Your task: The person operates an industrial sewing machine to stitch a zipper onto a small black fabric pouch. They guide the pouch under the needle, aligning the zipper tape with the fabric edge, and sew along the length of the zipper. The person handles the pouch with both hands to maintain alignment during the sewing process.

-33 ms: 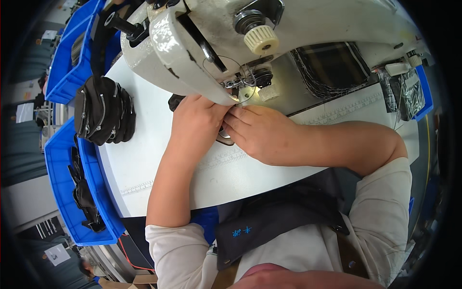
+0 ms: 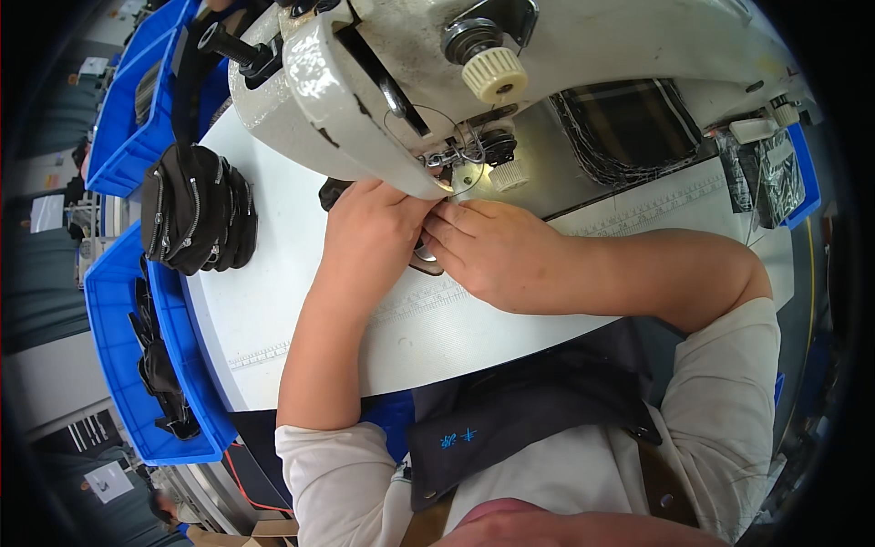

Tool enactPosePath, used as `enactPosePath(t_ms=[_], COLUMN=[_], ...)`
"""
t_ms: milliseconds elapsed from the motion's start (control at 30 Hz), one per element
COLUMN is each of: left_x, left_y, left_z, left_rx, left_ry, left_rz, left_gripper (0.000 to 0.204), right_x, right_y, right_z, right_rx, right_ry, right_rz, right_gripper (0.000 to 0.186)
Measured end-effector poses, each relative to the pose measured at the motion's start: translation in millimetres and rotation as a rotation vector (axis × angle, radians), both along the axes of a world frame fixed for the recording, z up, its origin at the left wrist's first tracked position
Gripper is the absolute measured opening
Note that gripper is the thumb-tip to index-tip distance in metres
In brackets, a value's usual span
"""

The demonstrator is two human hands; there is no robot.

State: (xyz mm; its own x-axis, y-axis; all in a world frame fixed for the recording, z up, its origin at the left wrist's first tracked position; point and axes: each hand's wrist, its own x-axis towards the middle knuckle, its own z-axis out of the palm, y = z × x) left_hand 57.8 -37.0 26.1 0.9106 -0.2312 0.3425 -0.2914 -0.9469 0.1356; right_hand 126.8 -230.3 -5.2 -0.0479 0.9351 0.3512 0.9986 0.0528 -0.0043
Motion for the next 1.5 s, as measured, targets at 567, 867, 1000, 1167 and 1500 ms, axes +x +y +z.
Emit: enactPosePath(t_ms=[567,867,1000,1167,1500], left_x=[-6,-5,-4,-4,-14], left_y=[-18,-13,-11,-7,-23], left_z=[-3,-7,-1,-2,0], left_rx=[-0.112,-0.024,0.028,0.007,0.029], left_ry=[0.072,-0.030,-0.066,-0.043,0.038], left_rz=[0.099,0.054,0.016,-0.026,0.043], left_gripper=[0.031,0.025,0.021,0.024,0.035], right_x=[3,-1,1,-2,0], right_y=[-4,-7,-7,-8,-21], right_z=[0,3,3,-3,24], right_rx=[0.086,0.077,0.102,0.111,-0.076], right_ry=[0.016,-0.036,-0.060,-0.043,-0.199], right_rz=[-0.032,-0.070,-0.026,-0.070,-0.059], right_gripper=[0.022,0.031,0.036,0.039,0.032])
